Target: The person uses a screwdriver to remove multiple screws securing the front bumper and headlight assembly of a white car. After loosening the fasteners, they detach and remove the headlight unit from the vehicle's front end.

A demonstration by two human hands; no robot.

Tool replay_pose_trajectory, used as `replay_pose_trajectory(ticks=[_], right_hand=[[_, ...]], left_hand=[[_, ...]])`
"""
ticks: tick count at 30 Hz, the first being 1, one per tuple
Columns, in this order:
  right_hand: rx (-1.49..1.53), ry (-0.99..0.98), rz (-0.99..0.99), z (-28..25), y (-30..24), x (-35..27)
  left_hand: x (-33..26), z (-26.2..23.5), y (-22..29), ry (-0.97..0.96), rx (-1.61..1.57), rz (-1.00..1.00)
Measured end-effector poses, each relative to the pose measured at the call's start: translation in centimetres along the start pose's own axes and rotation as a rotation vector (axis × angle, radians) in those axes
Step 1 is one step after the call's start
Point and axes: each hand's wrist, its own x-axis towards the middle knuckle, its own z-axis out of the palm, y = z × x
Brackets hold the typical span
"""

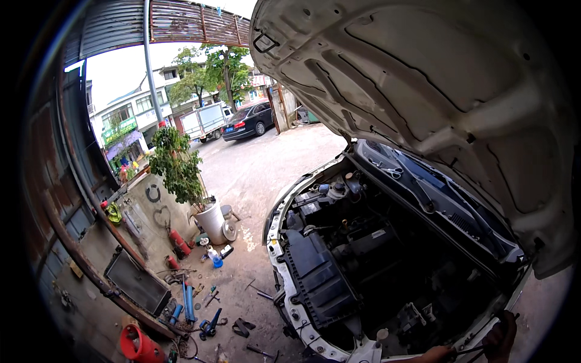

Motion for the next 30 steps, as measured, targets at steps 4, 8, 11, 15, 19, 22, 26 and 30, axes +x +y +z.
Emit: replay_pose_trajectory(ticks=[4, 8, 11, 15, 19, 22, 26, 30], right_hand=[[-0.782, -0.049, 0.282, 0.6, -3.0, 0.8], [-1.996, -0.513, -0.887, -0.5, -1.2, 2.4], [-2.461, -0.356, -0.907, 4.6, 0.2, -2.0], [-2.412, -0.622, -1.318, 6.0, 2.0, -2.8], [-1.945, -0.360, -1.891, 2.4, 3.2, -0.9], [-1.370, 0.396, -1.907, 3.8, 6.3, -0.7], [-0.406, 0.730, -1.796, 3.2, 7.7, 2.0], [0.338, 0.201, -0.905, 1.5, 5.5, -0.2]], left_hand=[[0.6, 0.0, 0.8, -0.097, -0.012, -0.034], [-0.1, -0.1, 0.9, -0.061, -0.040, 0.001], [0.1, -0.2, 1.4, -0.069, -0.045, -0.031], [0.0, -1.0, 1.9, -0.051, -0.044, -0.120], [0.1, -1.0, 2.8, -0.074, -0.029, -0.119], [0.1, -1.0, 3.1, -0.074, -0.044, -0.159], [1.1, -0.7, 2.7, -0.071, 0.031, -0.210], [1.7, -1.7, 3.4, -0.138, -0.061, -0.276]])
